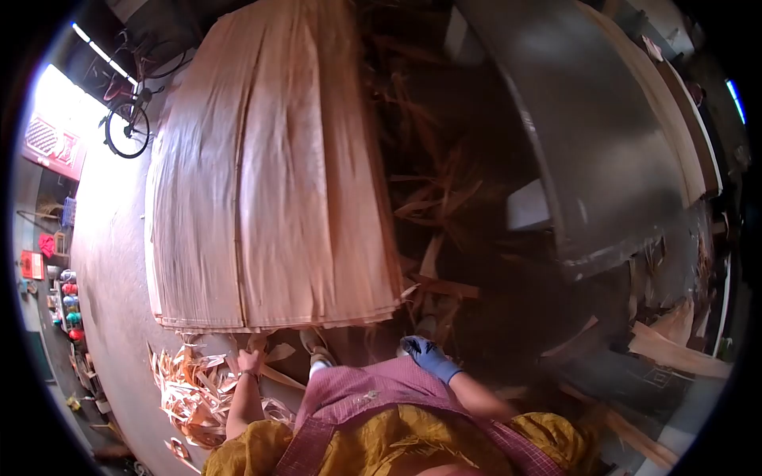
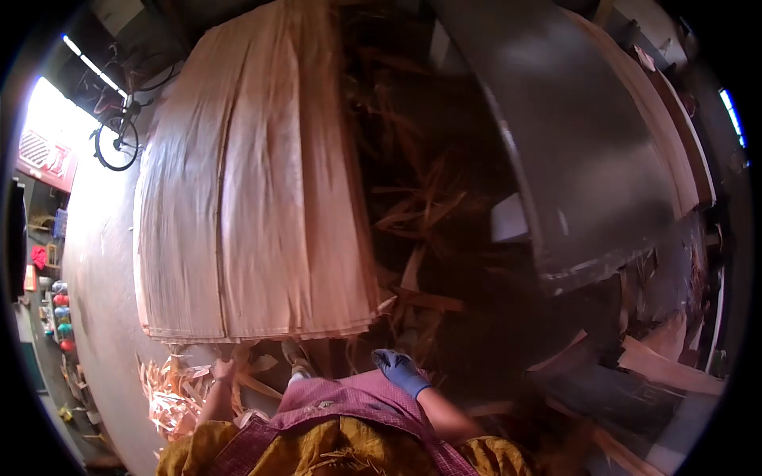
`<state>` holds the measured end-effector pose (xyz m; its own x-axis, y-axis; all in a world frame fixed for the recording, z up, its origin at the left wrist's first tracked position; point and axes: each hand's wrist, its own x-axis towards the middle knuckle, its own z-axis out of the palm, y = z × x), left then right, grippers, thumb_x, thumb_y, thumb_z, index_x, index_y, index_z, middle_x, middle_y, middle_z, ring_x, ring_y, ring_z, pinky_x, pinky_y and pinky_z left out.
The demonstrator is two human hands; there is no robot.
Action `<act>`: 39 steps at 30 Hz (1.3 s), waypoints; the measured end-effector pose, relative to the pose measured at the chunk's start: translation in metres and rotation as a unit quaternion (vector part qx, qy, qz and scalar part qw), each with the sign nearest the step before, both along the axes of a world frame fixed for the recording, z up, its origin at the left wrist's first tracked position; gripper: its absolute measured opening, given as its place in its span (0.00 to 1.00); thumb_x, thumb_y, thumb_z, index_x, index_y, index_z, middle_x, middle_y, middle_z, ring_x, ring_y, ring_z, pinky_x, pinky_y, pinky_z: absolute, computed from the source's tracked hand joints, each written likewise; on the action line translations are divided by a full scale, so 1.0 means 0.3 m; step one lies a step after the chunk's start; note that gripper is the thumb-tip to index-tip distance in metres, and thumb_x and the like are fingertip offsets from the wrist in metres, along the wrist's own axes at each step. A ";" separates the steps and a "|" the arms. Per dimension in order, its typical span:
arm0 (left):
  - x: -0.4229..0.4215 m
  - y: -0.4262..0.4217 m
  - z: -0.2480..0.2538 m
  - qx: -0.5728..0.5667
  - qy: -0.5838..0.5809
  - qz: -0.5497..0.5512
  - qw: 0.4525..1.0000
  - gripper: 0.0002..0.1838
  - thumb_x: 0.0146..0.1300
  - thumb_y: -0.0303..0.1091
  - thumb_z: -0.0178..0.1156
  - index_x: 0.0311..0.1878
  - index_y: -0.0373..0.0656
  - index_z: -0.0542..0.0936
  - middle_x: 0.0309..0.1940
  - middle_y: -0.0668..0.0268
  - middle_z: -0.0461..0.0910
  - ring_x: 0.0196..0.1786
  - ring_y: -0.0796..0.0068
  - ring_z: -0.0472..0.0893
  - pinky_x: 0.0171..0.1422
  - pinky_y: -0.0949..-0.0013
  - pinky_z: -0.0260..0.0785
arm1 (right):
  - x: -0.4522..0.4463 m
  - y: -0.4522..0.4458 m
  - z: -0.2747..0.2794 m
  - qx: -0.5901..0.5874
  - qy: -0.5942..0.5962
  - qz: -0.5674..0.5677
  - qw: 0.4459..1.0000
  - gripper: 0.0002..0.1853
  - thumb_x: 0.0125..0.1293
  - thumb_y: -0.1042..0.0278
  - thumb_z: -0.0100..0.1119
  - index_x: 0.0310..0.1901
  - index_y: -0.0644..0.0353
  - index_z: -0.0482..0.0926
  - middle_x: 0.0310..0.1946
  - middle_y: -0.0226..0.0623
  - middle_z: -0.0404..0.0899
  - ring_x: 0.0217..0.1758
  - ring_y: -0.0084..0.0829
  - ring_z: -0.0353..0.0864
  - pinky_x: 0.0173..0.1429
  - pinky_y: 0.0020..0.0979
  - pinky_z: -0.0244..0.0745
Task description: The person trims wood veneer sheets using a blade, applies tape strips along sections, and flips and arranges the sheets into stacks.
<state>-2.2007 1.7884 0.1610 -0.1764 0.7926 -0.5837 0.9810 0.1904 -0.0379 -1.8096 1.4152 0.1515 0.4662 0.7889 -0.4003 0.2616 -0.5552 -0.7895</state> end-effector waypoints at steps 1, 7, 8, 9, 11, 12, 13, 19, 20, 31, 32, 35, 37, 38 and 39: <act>0.051 -0.073 -0.005 -0.050 0.015 0.036 0.998 0.27 0.50 0.47 0.60 0.47 0.34 0.77 0.43 0.45 0.81 0.49 0.49 0.80 0.54 0.54 0.72 | 0.079 -0.044 0.053 -0.013 0.005 -0.012 1.000 0.20 0.67 0.49 0.51 0.47 0.57 0.79 0.45 0.45 0.81 0.49 0.48 0.79 0.52 0.41 0.74; 0.589 -0.317 0.097 -0.226 -0.144 -0.118 0.956 0.21 0.52 0.46 0.62 0.43 0.39 0.81 0.31 0.54 0.82 0.36 0.59 0.82 0.43 0.61 0.75 | 0.526 -0.106 0.252 -0.039 -0.035 -0.029 0.998 0.18 0.68 0.52 0.50 0.50 0.53 0.78 0.46 0.45 0.80 0.49 0.49 0.79 0.50 0.42 0.75; 0.669 -0.314 0.094 -0.213 -0.166 -0.098 0.958 0.20 0.53 0.45 0.62 0.43 0.39 0.81 0.30 0.56 0.82 0.34 0.61 0.83 0.42 0.62 0.75 | 0.591 -0.090 0.235 -0.027 -0.047 -0.034 0.998 0.17 0.68 0.53 0.50 0.50 0.53 0.78 0.45 0.45 0.80 0.49 0.49 0.79 0.50 0.42 0.75; 0.732 -0.305 0.067 -0.201 -0.183 -0.085 0.959 0.19 0.54 0.45 0.63 0.42 0.40 0.81 0.29 0.57 0.82 0.32 0.63 0.83 0.40 0.63 0.75 | 0.659 -0.063 0.226 -0.014 -0.060 -0.038 0.997 0.16 0.69 0.54 0.50 0.50 0.53 0.78 0.45 0.45 0.80 0.49 0.49 0.79 0.50 0.42 0.75; 0.724 -0.245 -0.183 -0.186 -0.206 -0.116 0.954 0.17 0.55 0.43 0.63 0.42 0.40 0.79 0.30 0.61 0.82 0.29 0.72 0.82 0.33 0.68 0.75 | 0.803 0.018 0.249 0.002 -0.023 -0.052 0.998 0.19 0.68 0.49 0.49 0.52 0.53 0.76 0.48 0.46 0.79 0.51 0.49 0.77 0.51 0.42 0.73; 0.825 -0.241 -0.115 -0.193 -0.201 -0.070 0.958 0.16 0.55 0.41 0.63 0.42 0.41 0.79 0.30 0.62 0.82 0.29 0.71 0.82 0.31 0.68 0.75 | 0.874 0.057 0.258 0.017 0.000 -0.055 0.998 0.19 0.68 0.50 0.49 0.52 0.53 0.76 0.48 0.46 0.79 0.51 0.49 0.77 0.51 0.42 0.74; 0.940 -0.220 -0.058 -0.198 -0.200 -0.023 0.959 0.16 0.56 0.40 0.63 0.43 0.41 0.79 0.29 0.63 0.81 0.28 0.71 0.81 0.29 0.68 0.74 | 0.958 0.107 0.265 0.034 0.021 -0.056 0.998 0.18 0.68 0.51 0.50 0.52 0.53 0.76 0.48 0.46 0.79 0.51 0.49 0.77 0.51 0.42 0.74; 1.441 0.087 -0.291 -0.385 -0.152 -0.061 0.908 0.17 0.55 0.43 0.64 0.44 0.42 0.80 0.28 0.65 0.81 0.28 0.71 0.82 0.27 0.65 0.74 | 1.418 0.372 0.283 0.071 0.136 -0.102 0.983 0.15 0.70 0.57 0.52 0.50 0.58 0.78 0.42 0.40 0.83 0.40 0.34 0.82 0.44 0.33 0.76; 1.557 0.162 -0.322 -0.402 -0.125 -0.115 0.900 0.18 0.55 0.43 0.64 0.44 0.43 0.80 0.28 0.65 0.82 0.28 0.71 0.82 0.28 0.64 0.74 | 1.500 0.417 0.286 0.071 0.182 -0.127 0.972 0.15 0.70 0.57 0.52 0.50 0.59 0.78 0.41 0.38 0.83 0.38 0.30 0.81 0.42 0.31 0.76; 3.020 1.295 0.182 -0.051 -0.470 -0.241 0.848 0.15 0.61 0.44 0.56 0.42 0.43 0.79 0.33 0.55 0.82 0.40 0.53 0.82 0.45 0.58 0.73 | 2.452 1.331 0.539 0.039 0.259 -0.164 0.951 0.15 0.72 0.59 0.47 0.53 0.56 0.76 0.36 0.32 0.82 0.25 0.22 0.75 0.27 0.23 0.70; 3.103 1.416 0.126 -0.058 -0.494 -0.206 0.843 0.15 0.61 0.43 0.57 0.42 0.43 0.79 0.32 0.55 0.82 0.40 0.54 0.82 0.44 0.58 0.73 | 2.555 1.444 0.504 0.056 0.242 -0.155 0.956 0.16 0.72 0.58 0.47 0.53 0.56 0.77 0.36 0.32 0.82 0.25 0.22 0.75 0.26 0.23 0.69; 3.244 1.624 0.100 0.004 -0.444 -0.210 0.871 0.14 0.61 0.43 0.57 0.43 0.43 0.79 0.30 0.56 0.82 0.38 0.57 0.82 0.43 0.59 0.73 | 2.875 1.747 0.396 0.068 0.208 -0.102 0.970 0.17 0.71 0.56 0.47 0.53 0.56 0.76 0.36 0.33 0.82 0.25 0.23 0.76 0.26 0.24 0.70; 3.233 1.756 0.022 -0.033 -0.406 -0.112 0.906 0.15 0.61 0.42 0.57 0.43 0.42 0.80 0.28 0.58 0.83 0.36 0.63 0.83 0.41 0.61 0.73 | 3.043 1.954 0.364 0.047 0.217 -0.057 0.973 0.18 0.71 0.56 0.47 0.54 0.58 0.75 0.36 0.35 0.81 0.27 0.24 0.78 0.29 0.26 0.74; 3.195 1.826 -0.051 -0.022 -0.411 -0.188 0.892 0.14 0.59 0.43 0.60 0.42 0.43 0.81 0.27 0.60 0.82 0.31 0.68 0.83 0.37 0.63 0.74 | 3.143 2.087 0.296 0.083 0.149 -0.035 0.985 0.17 0.72 0.56 0.47 0.52 0.58 0.76 0.33 0.33 0.81 0.26 0.23 0.78 0.28 0.26 0.73; 3.155 1.865 -0.084 -0.071 -0.357 -0.206 0.908 0.15 0.59 0.43 0.60 0.42 0.43 0.81 0.27 0.61 0.82 0.30 0.70 0.82 0.36 0.64 0.75 | 3.211 2.218 0.358 0.092 0.209 -0.066 0.971 0.17 0.71 0.56 0.49 0.52 0.58 0.76 0.32 0.32 0.80 0.26 0.22 0.77 0.28 0.26 0.73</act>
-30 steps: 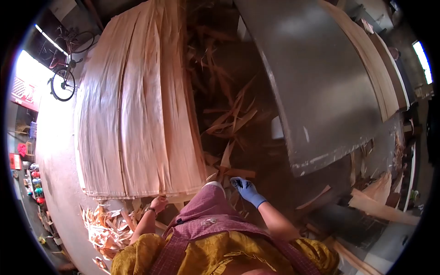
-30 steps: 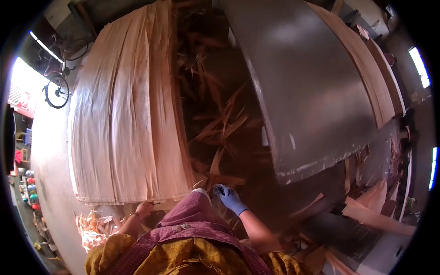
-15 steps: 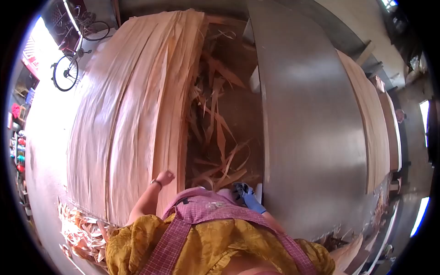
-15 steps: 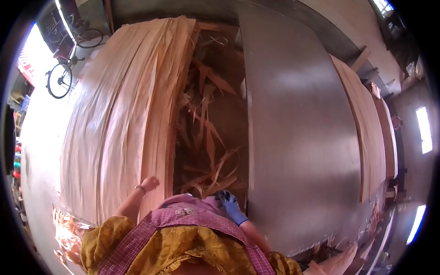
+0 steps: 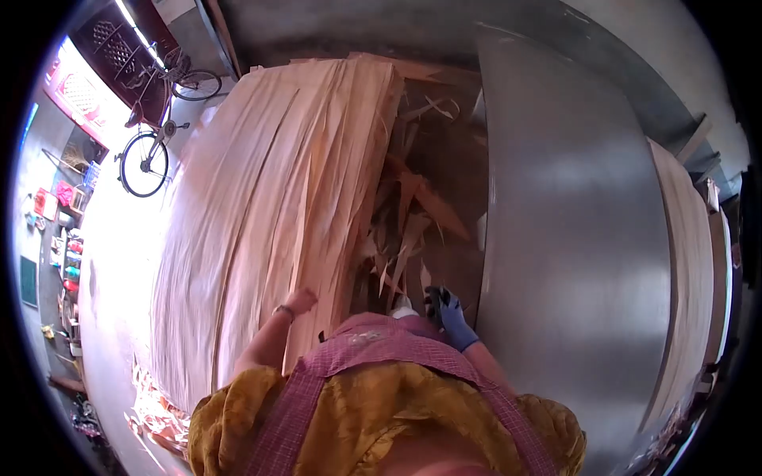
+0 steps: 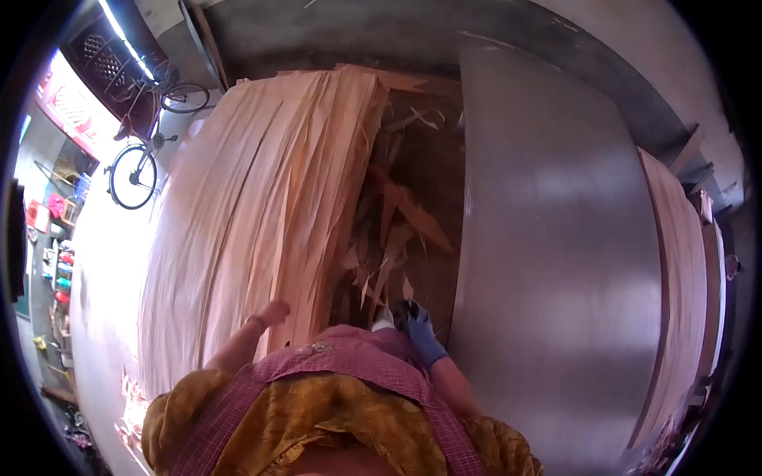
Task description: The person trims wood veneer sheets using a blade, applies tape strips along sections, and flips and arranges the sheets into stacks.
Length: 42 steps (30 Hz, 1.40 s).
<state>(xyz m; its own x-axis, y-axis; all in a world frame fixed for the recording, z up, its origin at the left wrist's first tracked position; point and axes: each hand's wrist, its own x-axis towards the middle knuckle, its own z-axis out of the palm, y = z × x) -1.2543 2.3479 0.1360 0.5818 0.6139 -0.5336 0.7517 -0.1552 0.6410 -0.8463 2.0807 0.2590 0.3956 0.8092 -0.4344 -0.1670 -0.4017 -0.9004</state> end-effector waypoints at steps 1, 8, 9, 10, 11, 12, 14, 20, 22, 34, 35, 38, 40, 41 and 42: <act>-0.001 0.035 -0.008 -0.028 0.060 -0.031 0.997 0.15 0.58 0.42 0.61 0.42 0.42 0.82 0.27 0.61 0.82 0.28 0.71 0.82 0.34 0.65 0.75 | 0.084 0.153 0.088 0.004 0.059 -0.025 0.998 0.17 0.71 0.56 0.51 0.51 0.58 0.77 0.31 0.32 0.80 0.26 0.21 0.76 0.27 0.25 0.72; 0.228 0.262 0.275 -0.251 0.083 0.341 0.902 0.12 0.59 0.40 0.60 0.38 0.41 0.80 0.26 0.64 0.80 0.24 0.75 0.79 0.28 0.70 0.73 | 0.587 1.108 0.131 0.102 -0.165 0.122 0.973 0.13 0.68 0.62 0.54 0.47 0.60 0.79 0.38 0.39 0.83 0.40 0.32 0.82 0.44 0.33 0.75; 0.268 0.323 0.238 -0.267 0.109 0.332 0.898 0.11 0.59 0.40 0.60 0.37 0.41 0.81 0.25 0.64 0.80 0.24 0.75 0.79 0.28 0.69 0.73 | 0.634 1.232 0.140 0.130 -0.179 0.133 0.966 0.13 0.68 0.62 0.55 0.47 0.60 0.79 0.38 0.40 0.83 0.41 0.34 0.82 0.45 0.33 0.75; 0.307 0.394 0.195 -0.280 0.131 0.320 0.896 0.11 0.59 0.40 0.59 0.36 0.42 0.81 0.25 0.64 0.80 0.24 0.76 0.79 0.27 0.69 0.72 | 0.680 1.348 0.132 0.160 -0.197 0.143 0.957 0.14 0.67 0.61 0.55 0.47 0.60 0.80 0.39 0.40 0.83 0.42 0.37 0.82 0.46 0.34 0.75; 0.358 0.474 0.155 -0.294 0.149 0.307 0.893 0.10 0.60 0.40 0.59 0.35 0.43 0.81 0.24 0.64 0.79 0.24 0.76 0.78 0.27 0.68 0.72 | 0.720 1.424 0.081 0.140 -0.232 0.156 0.950 0.13 0.66 0.63 0.56 0.47 0.61 0.80 0.39 0.40 0.83 0.41 0.35 0.82 0.46 0.33 0.75; 0.401 0.609 0.042 -0.277 0.157 0.283 0.905 0.11 0.60 0.40 0.58 0.34 0.43 0.81 0.25 0.64 0.79 0.24 0.75 0.79 0.28 0.67 0.72 | 0.771 1.540 0.011 0.131 -0.271 0.170 0.938 0.12 0.65 0.65 0.57 0.46 0.61 0.80 0.39 0.39 0.84 0.40 0.33 0.82 0.47 0.31 0.75; 0.489 0.791 -0.174 -0.250 0.178 0.247 0.919 0.11 0.61 0.41 0.57 0.34 0.43 0.81 0.25 0.64 0.79 0.26 0.73 0.79 0.29 0.65 0.71 | 0.888 1.834 -0.018 0.089 -0.302 0.209 0.926 0.11 0.64 0.68 0.59 0.46 0.61 0.80 0.39 0.38 0.84 0.40 0.32 0.82 0.48 0.30 0.75; 1.245 1.544 0.348 -0.171 -0.214 0.409 0.870 0.15 0.66 0.36 0.57 0.52 0.39 0.76 0.37 0.65 0.80 0.40 0.76 0.80 0.45 0.71 0.73 | 1.081 2.381 -0.130 0.032 -0.148 0.278 0.949 0.12 0.62 0.59 0.60 0.41 0.59 0.81 0.39 0.40 0.83 0.44 0.38 0.82 0.48 0.34 0.75; 1.390 1.701 0.467 -0.169 -0.215 0.363 0.891 0.16 0.68 0.36 0.56 0.54 0.39 0.74 0.40 0.65 0.80 0.41 0.76 0.80 0.46 0.72 0.72 | 1.149 2.625 -0.088 0.003 -0.183 0.301 0.936 0.14 0.60 0.59 0.63 0.43 0.59 0.81 0.39 0.40 0.84 0.44 0.35 0.83 0.48 0.33 0.75; 1.743 1.695 0.273 -0.184 0.171 0.582 0.773 0.12 0.62 0.38 0.58 0.42 0.39 0.79 0.31 0.60 0.83 0.34 0.70 0.81 0.38 0.67 0.73 | 1.484 4.409 -0.854 -0.110 -0.427 0.347 0.828 0.30 0.56 0.45 0.61 0.51 0.63 0.74 0.47 0.53 0.79 0.51 0.47 0.79 0.53 0.44 0.74; 1.819 1.729 0.294 -0.260 0.113 0.577 0.766 0.14 0.62 0.39 0.59 0.44 0.39 0.79 0.32 0.63 0.82 0.34 0.74 0.81 0.38 0.69 0.73 | 1.478 4.524 -0.865 -0.149 -0.428 0.317 0.833 0.30 0.56 0.43 0.60 0.49 0.64 0.75 0.46 0.54 0.79 0.51 0.47 0.79 0.53 0.44 0.74; 1.950 1.738 0.271 -0.393 0.057 0.526 0.752 0.16 0.63 0.41 0.60 0.47 0.40 0.78 0.34 0.64 0.82 0.34 0.77 0.80 0.38 0.71 0.73 | 1.471 4.708 -0.910 -0.203 -0.402 0.324 0.832 0.28 0.56 0.42 0.57 0.41 0.65 0.78 0.43 0.55 0.80 0.49 0.48 0.80 0.53 0.44 0.74; 2.035 1.899 0.300 -0.414 0.097 0.479 0.768 0.14 0.66 0.37 0.57 0.50 0.39 0.76 0.39 0.65 0.82 0.36 0.78 0.80 0.41 0.72 0.74 | 1.469 4.722 -1.000 -0.190 -0.390 0.345 0.832 0.27 0.57 0.43 0.56 0.38 0.65 0.80 0.41 0.55 0.81 0.47 0.49 0.81 0.52 0.44 0.75; 2.078 2.004 0.304 -0.341 0.117 0.451 0.816 0.14 0.66 0.38 0.58 0.50 0.41 0.77 0.38 0.64 0.82 0.37 0.77 0.81 0.41 0.69 0.75 | 1.470 4.702 -1.053 -0.171 -0.393 0.346 0.834 0.25 0.57 0.44 0.56 0.37 0.65 0.80 0.40 0.55 0.81 0.46 0.49 0.81 0.52 0.43 0.75; 2.102 2.088 0.272 -0.282 0.092 0.454 0.840 0.14 0.65 0.38 0.58 0.49 0.41 0.77 0.37 0.62 0.82 0.36 0.73 0.81 0.42 0.67 0.75 | 1.477 4.686 -1.094 -0.152 -0.399 0.343 0.836 0.24 0.57 0.46 0.56 0.35 0.64 0.80 0.38 0.56 0.81 0.45 0.49 0.81 0.51 0.43 0.75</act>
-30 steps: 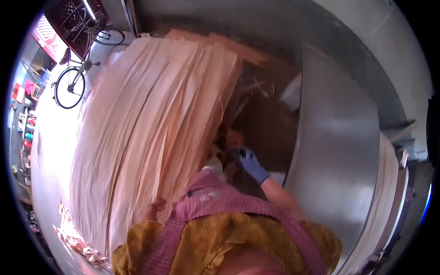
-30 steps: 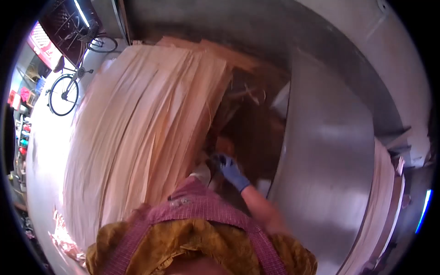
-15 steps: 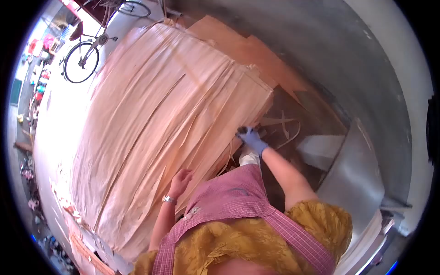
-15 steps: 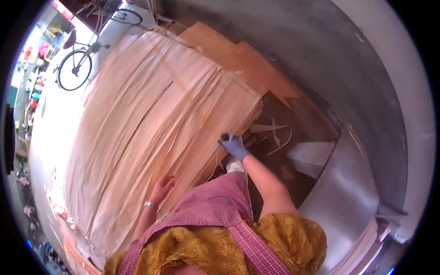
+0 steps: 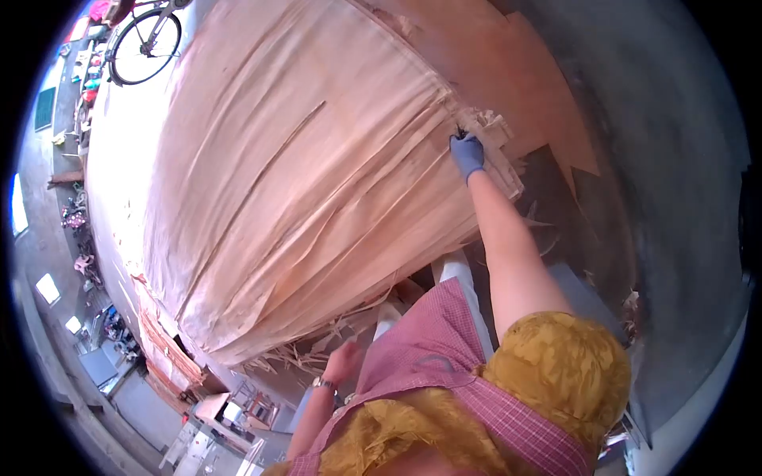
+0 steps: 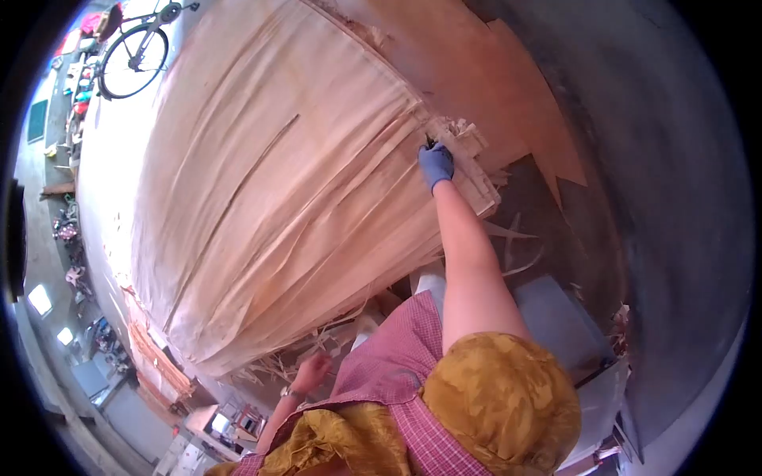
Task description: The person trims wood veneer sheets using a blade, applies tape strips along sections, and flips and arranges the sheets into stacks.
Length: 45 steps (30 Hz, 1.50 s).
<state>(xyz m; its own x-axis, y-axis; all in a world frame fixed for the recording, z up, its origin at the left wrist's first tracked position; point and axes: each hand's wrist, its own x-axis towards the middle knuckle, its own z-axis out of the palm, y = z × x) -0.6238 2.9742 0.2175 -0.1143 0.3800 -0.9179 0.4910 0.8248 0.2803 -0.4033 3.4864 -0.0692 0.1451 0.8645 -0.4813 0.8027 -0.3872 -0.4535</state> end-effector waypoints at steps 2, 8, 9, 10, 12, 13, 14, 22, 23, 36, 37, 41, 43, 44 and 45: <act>0.053 0.306 -0.040 0.047 0.004 -0.051 0.998 0.15 0.63 0.37 0.58 0.50 0.41 0.76 0.39 0.56 0.81 0.38 0.63 0.82 0.43 0.62 0.74 | 0.012 -0.050 0.036 -0.010 0.067 -0.036 0.997 0.24 0.57 0.45 0.55 0.35 0.64 0.80 0.35 0.53 0.82 0.44 0.49 0.81 0.48 0.43 0.75; 0.157 0.923 -0.410 0.203 0.134 -0.149 0.958 0.35 0.55 0.41 0.63 0.64 0.41 0.64 0.58 0.50 0.67 0.59 0.50 0.68 0.60 0.53 0.64 | 0.033 -0.084 0.155 0.007 -0.055 -0.045 0.997 0.26 0.58 0.41 0.58 0.33 0.62 0.79 0.36 0.50 0.82 0.44 0.49 0.80 0.49 0.43 0.73; 0.168 0.991 -0.479 0.238 0.168 -0.164 0.943 0.37 0.53 0.40 0.64 0.66 0.41 0.62 0.60 0.50 0.66 0.60 0.49 0.68 0.61 0.52 0.64 | 0.029 -0.059 0.100 -0.015 -0.031 -0.026 0.999 0.25 0.58 0.42 0.58 0.32 0.63 0.79 0.35 0.49 0.82 0.41 0.47 0.81 0.46 0.42 0.74; 0.177 1.038 -0.533 0.269 0.200 -0.179 0.925 0.40 0.52 0.39 0.65 0.67 0.42 0.60 0.61 0.51 0.66 0.61 0.49 0.67 0.61 0.52 0.64 | 0.034 -0.030 0.025 -0.040 -0.008 -0.007 0.999 0.25 0.59 0.43 0.58 0.32 0.63 0.78 0.33 0.48 0.82 0.38 0.44 0.82 0.43 0.41 0.74; 0.187 1.101 -0.628 0.260 0.241 -0.194 0.915 0.52 0.47 0.45 0.70 0.73 0.47 0.52 0.70 0.50 0.55 0.71 0.48 0.57 0.68 0.45 0.55 | 0.046 -0.047 -0.003 -0.086 0.059 -0.024 0.994 0.23 0.59 0.45 0.59 0.31 0.63 0.78 0.30 0.45 0.82 0.31 0.38 0.82 0.36 0.38 0.75; 0.182 1.138 -0.642 0.244 0.253 -0.188 0.917 0.55 0.45 0.47 0.71 0.73 0.48 0.49 0.71 0.50 0.51 0.72 0.48 0.54 0.68 0.42 0.52 | 0.030 -0.033 0.027 -0.098 0.106 -0.059 0.988 0.22 0.59 0.47 0.60 0.30 0.63 0.77 0.28 0.43 0.82 0.27 0.35 0.81 0.32 0.36 0.74; 0.175 1.177 -0.617 0.225 0.264 -0.181 0.920 0.58 0.43 0.50 0.72 0.74 0.50 0.47 0.73 0.50 0.48 0.73 0.48 0.52 0.69 0.39 0.49 | 0.020 -0.036 0.053 -0.112 0.151 -0.093 0.978 0.21 0.59 0.48 0.60 0.29 0.63 0.77 0.26 0.41 0.81 0.23 0.31 0.80 0.27 0.34 0.74; 0.105 1.161 -0.674 0.273 0.295 -0.206 0.892 0.55 0.48 0.45 0.70 0.75 0.49 0.46 0.64 0.54 0.66 0.69 0.56 0.61 0.72 0.38 0.43 | 0.063 -0.082 0.266 -0.137 0.244 -0.144 0.949 0.13 0.59 0.56 0.65 0.32 0.57 0.76 0.21 0.29 0.76 0.17 0.19 0.71 0.19 0.23 0.62; 0.102 1.150 -0.701 0.272 0.280 -0.210 0.896 0.50 0.51 0.42 0.67 0.74 0.48 0.48 0.58 0.57 0.70 0.65 0.58 0.65 0.72 0.40 0.44 | 0.059 -0.060 0.271 -0.012 0.208 -0.108 0.972 0.14 0.59 0.56 0.65 0.33 0.59 0.76 0.23 0.33 0.78 0.21 0.23 0.74 0.24 0.26 0.66; 0.166 1.083 -0.652 0.342 0.241 -0.232 0.878 0.28 0.59 0.26 0.51 0.65 0.44 0.65 0.38 0.65 0.79 0.45 0.64 0.77 0.69 0.48 0.53 | -0.170 0.508 0.320 -0.015 -0.027 0.286 0.958 0.24 0.50 0.50 0.71 0.33 0.66 0.78 0.28 0.43 0.80 0.29 0.32 0.79 0.34 0.31 0.71; 0.168 1.088 -0.648 0.339 0.232 -0.233 0.881 0.28 0.59 0.26 0.50 0.65 0.44 0.64 0.39 0.64 0.79 0.45 0.64 0.77 0.69 0.49 0.53 | -0.177 0.517 0.312 -0.108 0.035 0.250 0.962 0.23 0.50 0.50 0.72 0.31 0.65 0.78 0.25 0.40 0.79 0.25 0.30 0.77 0.30 0.30 0.69; 0.177 1.088 -0.646 0.333 0.209 -0.210 0.895 0.27 0.59 0.25 0.50 0.64 0.45 0.65 0.39 0.64 0.78 0.47 0.63 0.77 0.70 0.48 0.52 | -0.224 0.451 0.356 -0.213 0.155 0.146 0.953 0.17 0.50 0.54 0.72 0.27 0.58 0.77 0.17 0.28 0.72 0.15 0.21 0.65 0.19 0.25 0.59; 0.179 1.084 -0.637 0.336 0.198 -0.195 0.900 0.26 0.59 0.25 0.50 0.64 0.45 0.66 0.39 0.64 0.78 0.48 0.63 0.77 0.70 0.48 0.52 | -0.218 0.444 0.290 -0.244 0.185 0.121 0.944 0.15 0.51 0.56 0.70 0.27 0.57 0.77 0.17 0.28 0.72 0.15 0.20 0.65 0.19 0.25 0.59; 0.180 1.082 -0.634 0.330 0.195 -0.193 0.903 0.26 0.60 0.25 0.49 0.63 0.46 0.66 0.40 0.64 0.78 0.48 0.63 0.77 0.70 0.48 0.51 | -0.214 0.450 0.261 -0.255 0.194 0.108 0.941 0.14 0.52 0.57 0.70 0.28 0.56 0.77 0.17 0.28 0.72 0.15 0.20 0.65 0.19 0.24 0.59; 0.181 1.082 -0.633 0.325 0.192 -0.194 0.906 0.25 0.60 0.25 0.49 0.63 0.46 0.66 0.40 0.64 0.78 0.49 0.63 0.77 0.70 0.48 0.51 | -0.225 0.443 0.266 -0.265 0.203 0.094 0.938 0.13 0.52 0.58 0.69 0.28 0.56 0.77 0.17 0.28 0.72 0.14 0.20 0.65 0.19 0.24 0.60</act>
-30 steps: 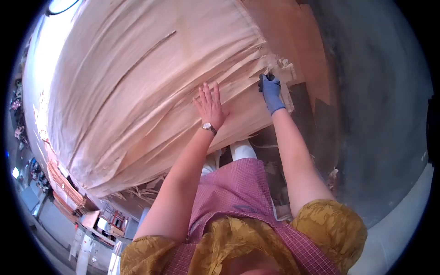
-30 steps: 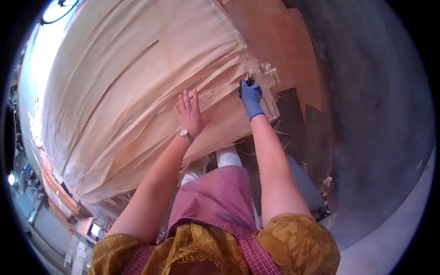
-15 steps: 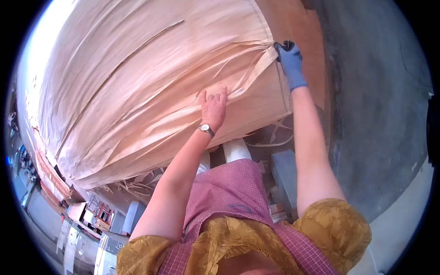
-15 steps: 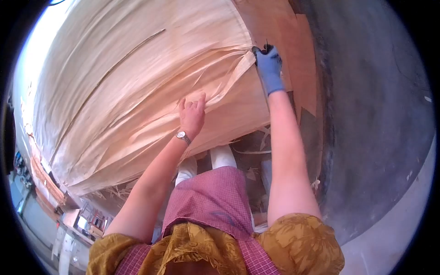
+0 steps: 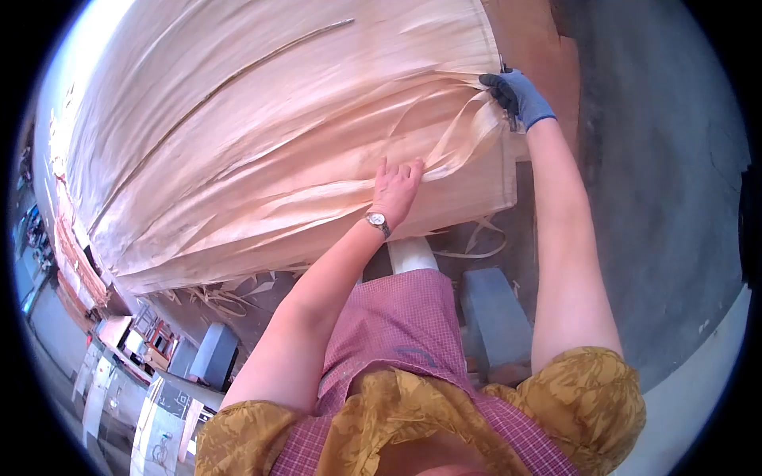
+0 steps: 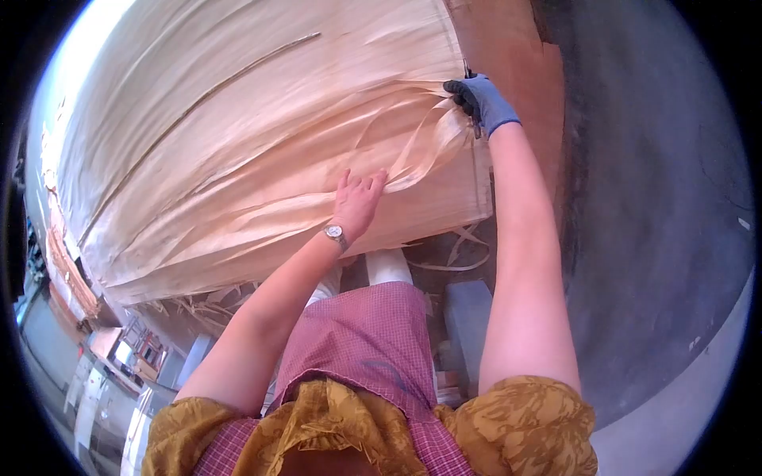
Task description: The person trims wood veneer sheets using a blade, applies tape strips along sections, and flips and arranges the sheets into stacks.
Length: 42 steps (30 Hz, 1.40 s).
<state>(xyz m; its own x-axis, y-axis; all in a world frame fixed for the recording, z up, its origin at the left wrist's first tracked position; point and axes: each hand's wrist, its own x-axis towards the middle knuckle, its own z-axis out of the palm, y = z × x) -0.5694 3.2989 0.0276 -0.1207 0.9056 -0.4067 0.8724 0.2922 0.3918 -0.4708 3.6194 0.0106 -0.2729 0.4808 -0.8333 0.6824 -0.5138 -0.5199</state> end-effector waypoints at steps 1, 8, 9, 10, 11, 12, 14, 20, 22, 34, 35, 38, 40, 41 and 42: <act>0.000 0.002 -0.003 -0.005 -0.002 0.000 1.000 0.25 0.60 0.25 0.49 0.63 0.46 0.66 0.40 0.63 0.78 0.49 0.63 0.77 0.71 0.48 0.51 | -0.006 -0.007 0.004 0.010 -0.015 0.002 1.000 0.12 0.53 0.59 0.68 0.28 0.56 0.77 0.17 0.28 0.73 0.14 0.21 0.65 0.19 0.24 0.60; 0.002 -0.001 -0.013 0.008 -0.004 0.017 1.000 0.24 0.62 0.26 0.49 0.62 0.47 0.67 0.41 0.63 0.78 0.49 0.63 0.77 0.70 0.48 0.51 | 0.024 -0.010 -0.157 0.152 0.006 0.078 0.985 0.13 0.60 0.60 0.61 0.42 0.59 0.80 0.25 0.30 0.79 0.22 0.20 0.72 0.25 0.26 0.67; 0.000 0.004 -0.009 0.003 -0.002 0.016 1.000 0.23 0.62 0.26 0.49 0.62 0.47 0.67 0.41 0.63 0.78 0.49 0.63 0.77 0.70 0.48 0.51 | 0.021 -0.015 -0.168 0.192 0.004 0.095 0.977 0.15 0.61 0.60 0.60 0.44 0.60 0.80 0.27 0.32 0.80 0.24 0.21 0.73 0.27 0.26 0.69; -0.001 0.008 -0.006 -0.001 0.000 0.014 1.000 0.23 0.63 0.27 0.49 0.62 0.47 0.67 0.41 0.63 0.78 0.49 0.63 0.77 0.70 0.48 0.51 | 0.023 -0.017 -0.175 0.223 -0.016 0.102 0.969 0.16 0.60 0.60 0.60 0.46 0.60 0.79 0.29 0.32 0.80 0.26 0.21 0.73 0.29 0.25 0.69; 0.002 0.009 -0.007 0.013 0.005 0.018 1.000 0.23 0.63 0.27 0.49 0.62 0.47 0.67 0.41 0.63 0.78 0.49 0.63 0.77 0.70 0.48 0.51 | 0.026 -0.020 -0.181 0.253 -0.037 0.108 0.961 0.17 0.60 0.60 0.60 0.48 0.60 0.79 0.30 0.32 0.81 0.27 0.21 0.74 0.30 0.25 0.69; 0.004 0.008 -0.011 0.028 0.010 0.022 0.999 0.23 0.63 0.27 0.49 0.62 0.47 0.67 0.41 0.63 0.78 0.49 0.63 0.77 0.70 0.48 0.52 | 0.024 -0.027 -0.177 0.283 -0.057 0.113 0.951 0.19 0.60 0.61 0.60 0.50 0.60 0.79 0.32 0.33 0.81 0.29 0.22 0.74 0.31 0.24 0.70; 0.006 0.009 -0.012 0.044 0.009 0.030 0.999 0.23 0.62 0.27 0.49 0.62 0.46 0.67 0.40 0.62 0.78 0.48 0.62 0.77 0.70 0.48 0.53 | 0.058 -0.017 -0.245 0.285 -0.018 0.072 0.956 0.18 0.59 0.56 0.62 0.46 0.59 0.80 0.29 0.30 0.79 0.26 0.20 0.72 0.29 0.24 0.68; 0.016 -0.007 0.000 0.021 0.006 0.028 0.999 0.26 0.59 0.25 0.50 0.64 0.47 0.66 0.40 0.63 0.77 0.48 0.63 0.77 0.70 0.48 0.52 | 0.067 -0.049 0.023 0.069 -0.004 0.058 0.996 0.22 0.54 0.42 0.67 0.32 0.55 0.79 0.21 0.23 0.72 0.20 0.16 0.65 0.24 0.21 0.58; 0.023 -0.018 0.008 0.026 0.007 0.023 0.999 0.27 0.59 0.24 0.50 0.64 0.46 0.66 0.40 0.63 0.77 0.48 0.63 0.77 0.70 0.48 0.52 | 0.090 -0.039 0.041 0.051 0.002 0.092 0.994 0.21 0.53 0.45 0.70 0.34 0.57 0.82 0.20 0.26 0.73 0.19 0.19 0.67 0.24 0.23 0.60; 0.047 -0.031 0.017 -0.033 0.009 0.002 0.999 0.28 0.57 0.22 0.49 0.64 0.47 0.65 0.40 0.63 0.77 0.47 0.62 0.77 0.70 0.49 0.51 | 0.108 -0.033 -0.027 0.094 0.004 0.202 0.975 0.10 0.60 0.59 0.61 0.37 0.57 0.79 0.21 0.25 0.73 0.23 0.18 0.69 0.24 0.24 0.64; 0.048 -0.032 0.018 -0.026 0.008 0.005 1.000 0.28 0.57 0.22 0.49 0.64 0.47 0.65 0.40 0.63 0.77 0.48 0.62 0.77 0.70 0.49 0.51 | 0.113 -0.048 -0.057 0.124 -0.004 0.202 0.972 0.11 0.60 0.59 0.61 0.37 0.57 0.78 0.21 0.26 0.72 0.23 0.19 0.70 0.25 0.25 0.64; 0.043 -0.029 0.018 -0.015 0.001 0.015 1.000 0.28 0.57 0.21 0.49 0.64 0.47 0.65 0.40 0.63 0.77 0.49 0.62 0.77 0.70 0.49 0.51 | 0.101 -0.074 -0.093 0.211 -0.049 0.226 0.950 0.12 0.59 0.60 0.62 0.37 0.59 0.78 0.21 0.28 0.73 0.23 0.22 0.70 0.27 0.28 0.67; 0.038 -0.019 0.022 -0.018 -0.008 0.021 1.000 0.29 0.58 0.20 0.48 0.64 0.47 0.64 0.40 0.63 0.77 0.50 0.62 0.77 0.71 0.50 0.51 | 0.110 -0.081 -0.129 0.236 -0.047 0.207 0.948 0.12 0.58 0.59 0.60 0.36 0.59 0.79 0.23 0.34 0.76 0.25 0.28 0.73 0.32 0.32 0.69; 0.036 -0.022 0.015 -0.010 -0.007 0.025 1.000 0.29 0.57 0.21 0.50 0.64 0.47 0.64 0.40 0.62 0.77 0.49 0.62 0.77 0.70 0.49 0.52 | 0.117 -0.085 -0.142 0.249 -0.047 0.198 0.947 0.12 0.58 0.59 0.60 0.36 0.60 0.79 0.24 0.37 0.78 0.26 0.31 0.74 0.35 0.35 0.71; 0.036 -0.024 0.010 0.000 -0.007 0.029 1.000 0.29 0.57 0.22 0.51 0.64 0.47 0.64 0.39 0.62 0.77 0.49 0.62 0.77 0.69 0.49 0.53 | 0.126 -0.088 -0.140 0.263 -0.043 0.191 0.945 0.12 0.58 0.59 0.61 0.36 0.59 0.80 0.23 0.34 0.76 0.25 0.27 0.72 0.33 0.32 0.69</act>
<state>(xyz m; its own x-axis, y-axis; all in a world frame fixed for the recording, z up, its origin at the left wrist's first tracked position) -0.5587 3.2919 0.0305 -0.1664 0.8972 -0.4090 0.8482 0.3418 0.4046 -0.4330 3.5929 -0.0314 -0.4521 0.7148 -0.5335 0.8177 0.0932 -0.5681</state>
